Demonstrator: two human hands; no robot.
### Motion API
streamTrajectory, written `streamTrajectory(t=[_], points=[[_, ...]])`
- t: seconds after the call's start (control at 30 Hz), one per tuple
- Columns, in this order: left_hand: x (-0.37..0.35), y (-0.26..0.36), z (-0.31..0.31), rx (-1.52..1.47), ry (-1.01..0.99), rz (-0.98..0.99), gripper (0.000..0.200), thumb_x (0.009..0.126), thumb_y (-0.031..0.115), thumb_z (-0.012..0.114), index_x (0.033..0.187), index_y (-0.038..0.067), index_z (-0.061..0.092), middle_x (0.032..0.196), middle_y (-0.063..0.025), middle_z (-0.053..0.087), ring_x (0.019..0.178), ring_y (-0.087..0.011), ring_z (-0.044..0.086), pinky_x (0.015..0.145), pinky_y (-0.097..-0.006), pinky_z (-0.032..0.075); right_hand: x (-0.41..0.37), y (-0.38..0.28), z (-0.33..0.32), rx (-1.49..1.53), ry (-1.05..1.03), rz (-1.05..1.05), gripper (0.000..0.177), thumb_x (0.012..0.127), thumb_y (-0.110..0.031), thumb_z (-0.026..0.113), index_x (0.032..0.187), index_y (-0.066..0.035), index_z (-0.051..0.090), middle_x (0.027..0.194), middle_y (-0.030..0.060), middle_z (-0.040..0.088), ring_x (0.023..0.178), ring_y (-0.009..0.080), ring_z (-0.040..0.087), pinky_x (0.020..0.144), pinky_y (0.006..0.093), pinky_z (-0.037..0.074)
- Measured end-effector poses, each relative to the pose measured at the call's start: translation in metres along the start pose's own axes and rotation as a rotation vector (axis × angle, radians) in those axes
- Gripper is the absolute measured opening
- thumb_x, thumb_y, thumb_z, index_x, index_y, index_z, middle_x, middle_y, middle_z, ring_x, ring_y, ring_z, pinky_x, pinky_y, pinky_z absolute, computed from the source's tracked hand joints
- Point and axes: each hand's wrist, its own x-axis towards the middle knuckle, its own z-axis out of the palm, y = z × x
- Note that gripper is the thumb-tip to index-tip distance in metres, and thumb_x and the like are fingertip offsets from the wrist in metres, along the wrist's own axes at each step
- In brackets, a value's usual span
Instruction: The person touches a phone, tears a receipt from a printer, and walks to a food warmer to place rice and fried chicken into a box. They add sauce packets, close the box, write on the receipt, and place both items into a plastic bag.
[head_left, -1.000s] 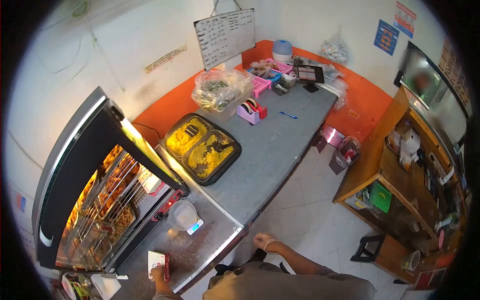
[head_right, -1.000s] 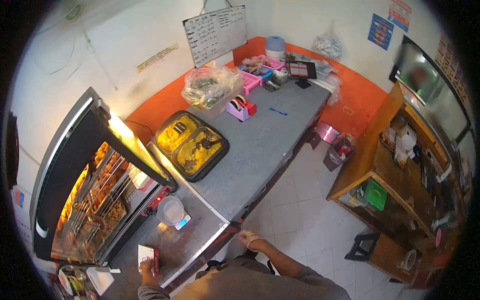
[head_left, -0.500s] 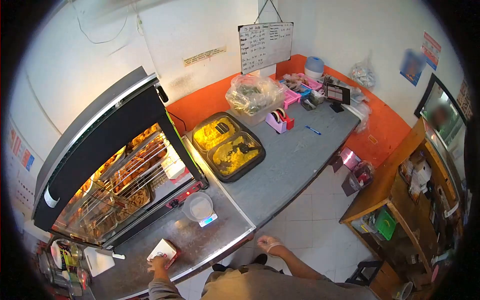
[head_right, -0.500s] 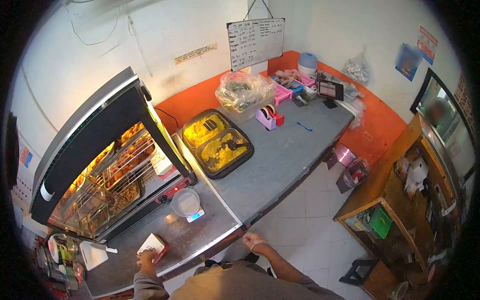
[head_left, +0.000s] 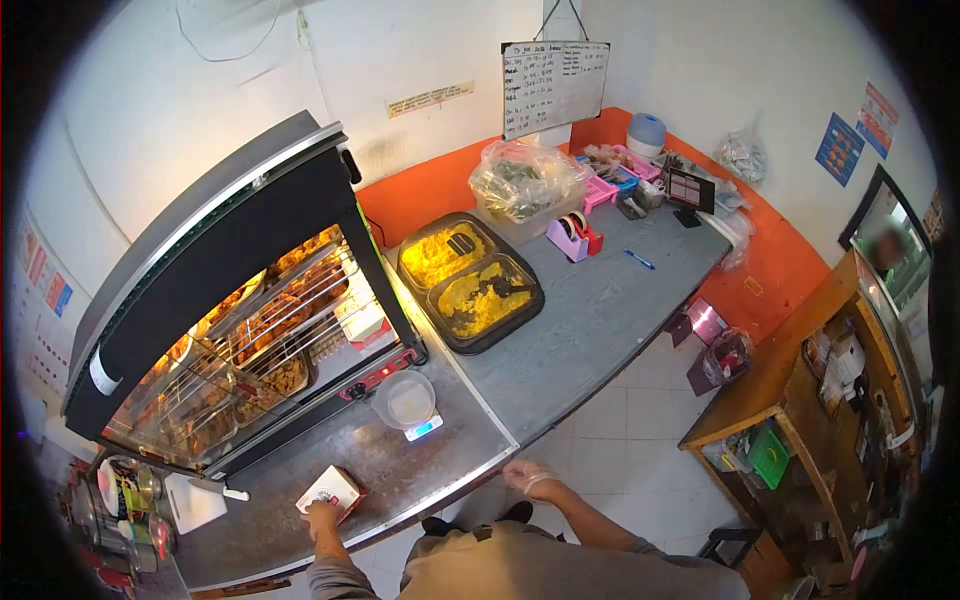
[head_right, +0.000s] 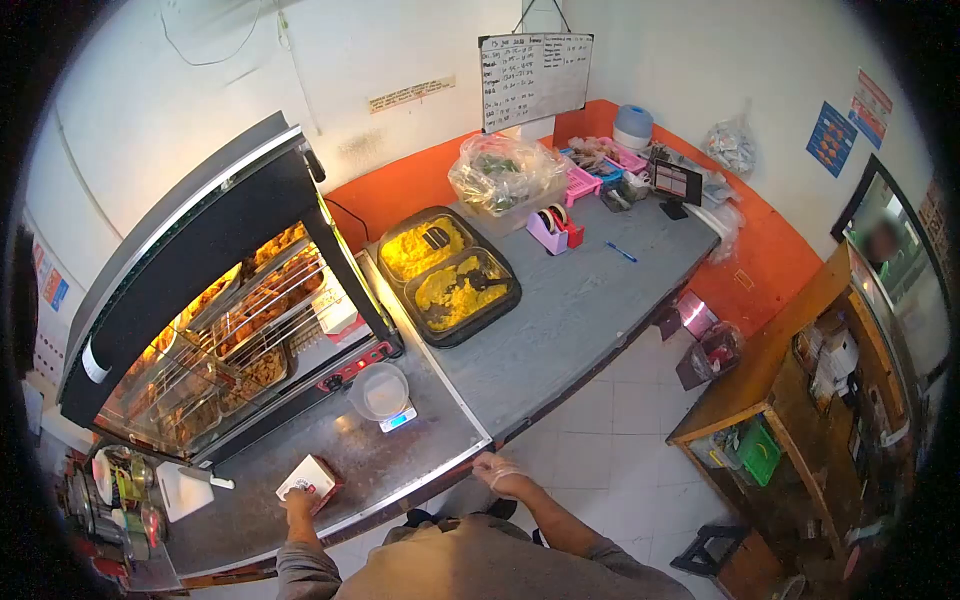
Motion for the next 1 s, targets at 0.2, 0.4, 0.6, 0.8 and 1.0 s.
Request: streamTrajectory(t=[0.2,0.4,0.6,0.8,1.0], points=[[0.042,-0.015,0.028,0.197,-0.041,0.364,0.058,0.077,0.040,0.063,0.120,0.002,0.062,0.127,-0.0169,0.058,0.127,-0.0343,0.044,0.109,-0.0576,0.022,-0.005,-0.035,-0.002,-0.051,-0.025,-0.036,0.039,0.091,-0.036,0.061,0.118,-0.008,0.061,0.114,0.0143,0.066,0.106,0.0261,0.062,0.092,0.0351,0.047],[-0.001,-0.008,0.009,0.107,0.077,0.105,0.057,0.081,0.044,0.059,0.122,0.006,0.062,0.139,-0.0154,0.046,0.132,-0.0292,0.034,0.103,-0.0608,0.027,0.014,0.005,0.014,-0.016,-0.038,-0.110,0.041,0.092,-0.037,0.059,0.119,-0.006,0.060,0.114,0.0160,0.065,0.106,0.0285,0.062,0.092,0.0370,0.047],[-0.032,-0.012,-0.006,-0.038,0.063,-0.077,0.062,0.074,0.047,0.065,0.121,0.006,0.063,0.140,-0.0162,0.045,0.134,-0.0303,0.031,0.103,-0.0637,0.025,0.005,-0.021,0.011,-0.020,-0.021,-0.086,0.034,0.090,-0.033,0.063,0.111,-0.006,0.065,0.107,0.0143,0.067,0.099,0.0261,0.064,0.087,0.0366,0.049],[0.103,-0.066,0.111,-0.596,-0.148,0.033,0.059,0.072,0.036,0.075,0.117,0.000,0.063,0.117,-0.0164,0.063,0.106,-0.0341,0.060,0.088,-0.0474,0.050,0.033,-0.031,0.043,-0.116,-0.098,-0.249,0.037,0.089,-0.038,0.060,0.113,-0.009,0.062,0.109,0.0148,0.066,0.102,0.0302,0.062,0.089,0.0397,0.047],[0.074,-0.058,0.136,-1.664,-0.328,-0.080,0.037,0.080,0.004,0.063,0.116,0.000,0.063,0.117,-0.0137,0.063,0.102,-0.0233,0.063,0.082,-0.0324,0.054,0.043,-0.118,0.090,-0.084,-0.357,-0.519,0.036,0.091,-0.038,0.060,0.108,-0.008,0.063,0.097,0.0135,0.067,0.091,0.0264,0.063,0.080,0.0373,0.049]])
